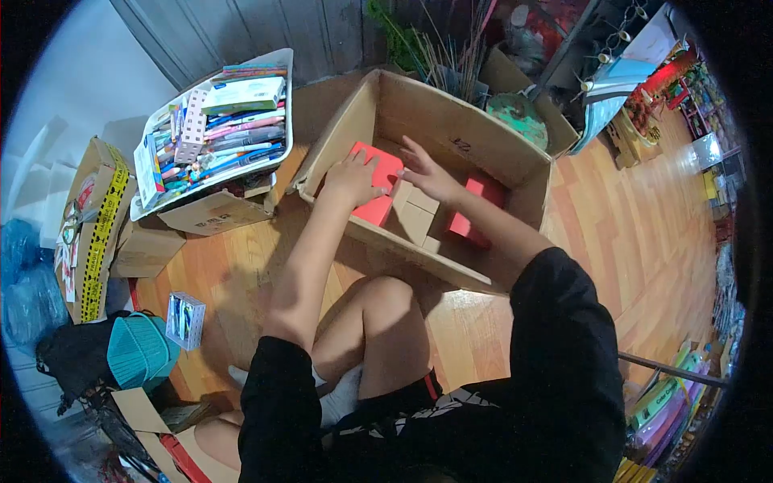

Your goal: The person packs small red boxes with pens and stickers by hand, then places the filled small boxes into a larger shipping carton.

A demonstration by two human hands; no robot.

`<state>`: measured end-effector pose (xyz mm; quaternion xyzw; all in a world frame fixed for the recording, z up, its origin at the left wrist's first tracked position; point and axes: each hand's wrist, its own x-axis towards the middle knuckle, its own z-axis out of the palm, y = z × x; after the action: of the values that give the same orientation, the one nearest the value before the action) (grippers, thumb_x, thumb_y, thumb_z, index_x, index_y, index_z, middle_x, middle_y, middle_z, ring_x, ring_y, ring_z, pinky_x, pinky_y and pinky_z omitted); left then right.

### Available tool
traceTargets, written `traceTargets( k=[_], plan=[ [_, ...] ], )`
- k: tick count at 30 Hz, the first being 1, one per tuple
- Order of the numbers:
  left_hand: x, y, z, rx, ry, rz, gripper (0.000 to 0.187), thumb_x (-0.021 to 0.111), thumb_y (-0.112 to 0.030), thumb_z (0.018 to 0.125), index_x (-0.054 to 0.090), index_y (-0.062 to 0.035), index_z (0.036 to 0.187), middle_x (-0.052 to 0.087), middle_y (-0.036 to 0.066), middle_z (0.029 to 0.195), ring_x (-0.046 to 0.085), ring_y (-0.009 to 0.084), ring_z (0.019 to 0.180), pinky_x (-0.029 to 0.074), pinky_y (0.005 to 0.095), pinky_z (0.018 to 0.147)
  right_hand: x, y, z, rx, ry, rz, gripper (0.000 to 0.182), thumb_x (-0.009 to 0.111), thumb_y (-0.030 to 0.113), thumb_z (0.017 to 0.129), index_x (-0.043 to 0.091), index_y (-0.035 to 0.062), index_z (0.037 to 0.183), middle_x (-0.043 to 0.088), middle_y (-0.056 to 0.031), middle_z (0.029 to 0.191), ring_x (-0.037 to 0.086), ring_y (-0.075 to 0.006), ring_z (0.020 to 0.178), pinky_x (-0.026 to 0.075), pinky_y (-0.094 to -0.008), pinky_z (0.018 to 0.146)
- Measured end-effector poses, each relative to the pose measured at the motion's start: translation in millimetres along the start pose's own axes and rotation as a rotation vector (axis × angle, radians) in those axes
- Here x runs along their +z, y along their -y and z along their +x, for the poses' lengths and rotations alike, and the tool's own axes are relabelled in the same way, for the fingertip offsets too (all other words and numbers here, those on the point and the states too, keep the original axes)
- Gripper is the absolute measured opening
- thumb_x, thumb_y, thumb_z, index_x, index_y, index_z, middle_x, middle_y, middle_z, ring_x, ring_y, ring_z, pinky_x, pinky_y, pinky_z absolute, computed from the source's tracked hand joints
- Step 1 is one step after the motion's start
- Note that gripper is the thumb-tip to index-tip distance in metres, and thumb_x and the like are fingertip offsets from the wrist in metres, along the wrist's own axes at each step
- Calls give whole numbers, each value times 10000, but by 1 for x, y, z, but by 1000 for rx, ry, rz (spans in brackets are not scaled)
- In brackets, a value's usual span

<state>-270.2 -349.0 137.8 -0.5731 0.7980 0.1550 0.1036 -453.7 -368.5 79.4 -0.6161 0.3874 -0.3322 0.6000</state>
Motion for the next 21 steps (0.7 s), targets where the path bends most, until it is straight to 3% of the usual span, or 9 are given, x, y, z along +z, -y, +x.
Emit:
traceTargets(
  k=[1, 3, 5, 8, 11, 12, 15, 18, 21],
  plan=[
    [-3, -2, -3, 3, 3, 0, 703, 532, -481, 756, 272, -150, 1320, 244, 178, 1351, 238, 291, 1255, 235, 400, 1010, -13, -1, 0, -99, -1, -435, 655, 535, 299, 830, 192, 39, 1324, 255, -178, 1343, 284, -253, 1227, 253, -337, 995],
    [-10, -6, -7, 35, 16, 67, 697, 561, -502, 724, 276, -266, 1315, 249, 181, 1347, 241, 295, 1254, 253, 387, 1002, -43, 17, -6, 66, 198, -887, 651, 491, 447, 818, 310, 13, 1268, 383, -255, 1235, 402, -321, 1142, 339, -356, 939],
    [-8, -5, -8, 38, 14, 70, 681, 567, -497, 722, 280, -299, 1307, 251, 184, 1345, 243, 300, 1252, 260, 385, 999, -73, 7, -11, 360, 123, -1067, 645, 502, 549, 763, 508, -10, 1084, 521, -243, 1070, 494, -360, 1018, 387, -383, 868],
    [-6, -2, -5, 45, 23, 82, 669, 576, -489, 719, 283, -331, 1300, 244, 189, 1345, 244, 312, 1249, 265, 383, 997, -93, -26, -16, 653, 143, -1348, 714, 534, 593, 705, 487, 28, 1140, 543, -184, 1074, 506, -337, 1018, 385, -417, 872],
    [-2, -3, -8, 49, 25, 70, 679, 577, -491, 718, 276, -326, 1304, 233, 178, 1353, 227, 306, 1257, 255, 384, 1002, -61, -25, -23, 554, -120, -1496, 658, 583, 572, 664, 568, 12, 1009, 558, -213, 1013, 543, -333, 937, 428, -376, 811],
    [-3, -1, -9, 38, 13, 60, 687, 577, -495, 717, 270, -323, 1308, 230, 165, 1358, 211, 293, 1266, 246, 384, 1006, -52, -17, -23, 559, -125, -1495, 658, 583, 572, 664, 568, 12, 1009, 558, -213, 1013, 543, -333, 937, 428, -376, 811],
    [-3, -1, -9, 38, 19, 71, 689, 573, -499, 719, 260, -329, 1310, 208, 161, 1368, 185, 297, 1274, 219, 378, 1021, -52, -36, -16, 648, 299, -1080, 641, 642, 522, 616, 566, 70, 1064, 505, -170, 1137, 508, -323, 1002, 425, -368, 824],
    [-3, -1, -10, 36, 17, 61, 688, 568, -503, 722, 255, -332, 1311, 199, 161, 1371, 177, 301, 1275, 197, 375, 1031, -54, -72, -28, 763, 2, -1151, 613, 660, 506, 598, 592, 84, 1037, 532, -149, 1116, 514, -317, 1003, 417, -386, 834],
    [-3, -1, -12, 33, 20, 55, 693, 563, -506, 724, 245, -331, 1314, 195, 163, 1373, 168, 302, 1278, 181, 376, 1036, -68, -103, -33, 815, 153, -992, 675, 624, 547, 595, 570, 65, 1064, 519, -159, 1134, 492, -311, 1039, 404, -392, 856]
  ],
)
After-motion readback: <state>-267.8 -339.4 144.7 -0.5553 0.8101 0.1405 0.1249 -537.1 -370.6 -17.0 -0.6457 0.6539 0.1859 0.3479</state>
